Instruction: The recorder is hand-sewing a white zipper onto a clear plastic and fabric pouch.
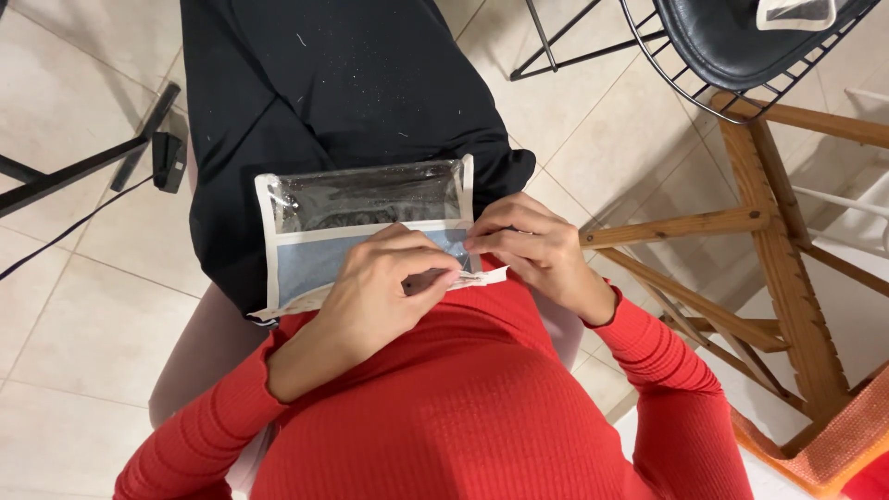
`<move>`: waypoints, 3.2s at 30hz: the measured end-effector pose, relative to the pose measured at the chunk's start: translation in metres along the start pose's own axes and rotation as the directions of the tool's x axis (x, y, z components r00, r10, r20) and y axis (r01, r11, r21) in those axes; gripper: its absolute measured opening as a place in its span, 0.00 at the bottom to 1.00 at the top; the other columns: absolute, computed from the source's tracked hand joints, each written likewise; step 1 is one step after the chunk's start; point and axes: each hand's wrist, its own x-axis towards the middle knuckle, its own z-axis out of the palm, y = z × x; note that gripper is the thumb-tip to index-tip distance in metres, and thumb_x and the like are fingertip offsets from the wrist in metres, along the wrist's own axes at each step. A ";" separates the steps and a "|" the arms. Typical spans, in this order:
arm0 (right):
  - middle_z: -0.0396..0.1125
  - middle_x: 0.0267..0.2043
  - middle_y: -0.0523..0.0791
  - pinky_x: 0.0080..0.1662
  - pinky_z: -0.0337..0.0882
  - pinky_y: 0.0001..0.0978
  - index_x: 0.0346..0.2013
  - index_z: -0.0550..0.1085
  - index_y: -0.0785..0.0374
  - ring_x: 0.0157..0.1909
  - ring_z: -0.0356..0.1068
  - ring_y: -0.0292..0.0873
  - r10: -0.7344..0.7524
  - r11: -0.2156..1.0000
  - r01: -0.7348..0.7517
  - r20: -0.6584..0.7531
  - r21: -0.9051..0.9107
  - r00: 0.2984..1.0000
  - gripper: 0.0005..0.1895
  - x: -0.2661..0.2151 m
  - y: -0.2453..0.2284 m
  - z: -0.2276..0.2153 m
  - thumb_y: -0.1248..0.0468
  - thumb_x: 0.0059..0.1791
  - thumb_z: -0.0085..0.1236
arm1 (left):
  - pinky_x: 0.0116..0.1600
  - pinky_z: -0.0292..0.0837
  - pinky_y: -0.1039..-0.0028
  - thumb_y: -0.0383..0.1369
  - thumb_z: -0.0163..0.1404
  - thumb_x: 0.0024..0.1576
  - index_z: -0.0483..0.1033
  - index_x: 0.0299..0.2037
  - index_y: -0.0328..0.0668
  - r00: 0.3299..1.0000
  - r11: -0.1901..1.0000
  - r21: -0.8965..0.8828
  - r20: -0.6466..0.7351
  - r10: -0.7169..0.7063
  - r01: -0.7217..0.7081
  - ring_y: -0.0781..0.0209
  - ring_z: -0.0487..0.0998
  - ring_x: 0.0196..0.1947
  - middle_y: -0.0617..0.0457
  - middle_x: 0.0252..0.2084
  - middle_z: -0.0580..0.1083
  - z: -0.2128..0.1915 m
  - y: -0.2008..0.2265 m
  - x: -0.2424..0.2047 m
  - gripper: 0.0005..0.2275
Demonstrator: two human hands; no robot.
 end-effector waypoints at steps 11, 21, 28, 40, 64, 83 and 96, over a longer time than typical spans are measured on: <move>0.72 0.35 0.50 0.45 0.76 0.42 0.32 0.80 0.68 0.42 0.74 0.53 -0.120 0.993 0.120 -0.007 -0.006 0.993 0.22 0.001 0.003 0.008 0.58 0.58 0.44 | 0.40 0.76 0.62 0.25 0.56 0.55 0.84 0.36 0.44 1.000 1.000 -0.013 -0.006 0.024 -0.024 0.46 0.79 0.36 0.50 0.33 0.80 -0.005 0.000 0.006 0.05; 0.76 0.44 0.52 0.48 0.75 0.47 0.40 0.81 0.67 0.47 0.75 0.58 0.031 0.999 -0.032 -0.005 -0.042 0.999 0.13 0.011 -0.017 -0.015 0.59 0.52 0.58 | 0.35 0.77 0.68 0.25 0.57 0.55 0.83 0.34 0.42 0.994 0.996 -0.087 -0.107 0.006 -0.015 0.48 0.80 0.31 0.48 0.28 0.79 -0.013 0.012 0.011 0.03; 0.77 0.44 0.45 0.43 0.70 0.38 0.36 0.82 0.60 0.43 0.72 0.47 -0.305 0.861 0.292 0.037 -0.416 0.952 0.16 0.022 -0.031 -0.007 0.60 0.58 0.47 | 0.34 0.76 0.63 0.21 0.57 0.54 0.79 0.33 0.35 0.983 0.997 -0.066 -0.181 0.038 -0.051 0.42 0.79 0.29 0.43 0.28 0.76 -0.009 0.017 0.017 0.01; 0.77 0.34 0.49 0.34 0.80 0.35 0.37 0.78 0.67 0.30 0.79 0.45 0.070 0.980 -0.057 -0.066 0.189 0.995 0.05 -0.019 -0.084 -0.017 0.69 0.51 0.56 | 0.38 0.76 0.64 0.25 0.58 0.57 0.83 0.36 0.42 0.987 0.998 -0.056 -0.156 0.026 -0.035 0.45 0.81 0.32 0.46 0.29 0.77 -0.004 0.022 0.016 0.02; 0.72 0.19 0.55 0.16 0.68 0.24 0.30 0.73 0.77 0.11 0.68 0.39 0.736 0.549 -0.565 -0.036 0.617 0.676 0.03 -0.051 -0.051 0.044 0.77 0.47 0.59 | 0.40 0.78 0.65 0.23 0.59 0.55 0.84 0.35 0.42 0.983 0.991 0.053 -0.132 0.130 -0.124 0.50 0.80 0.36 0.49 0.30 0.79 0.002 0.003 -0.001 0.04; 0.73 0.19 0.53 0.19 0.74 0.28 0.34 0.76 0.75 0.13 0.72 0.40 0.704 0.668 -0.647 -0.029 0.369 0.710 0.06 -0.027 -0.075 0.005 0.71 0.48 0.61 | 0.45 0.79 0.71 0.23 0.53 0.61 0.82 0.39 0.37 0.887 0.822 0.390 -0.029 0.461 -0.415 0.53 0.79 0.39 0.50 0.32 0.76 0.010 0.004 -0.007 0.04; 0.74 0.35 0.46 0.41 0.69 0.37 0.31 0.81 0.59 0.34 0.68 0.45 0.428 0.892 -0.448 0.197 0.067 0.882 0.04 0.009 -0.017 -0.011 0.64 0.45 0.69 | 0.41 0.80 0.69 0.23 0.52 0.61 0.80 0.37 0.36 0.882 0.854 0.325 -0.104 0.460 -0.407 0.50 0.78 0.37 0.48 0.31 0.73 0.011 -0.002 -0.012 0.03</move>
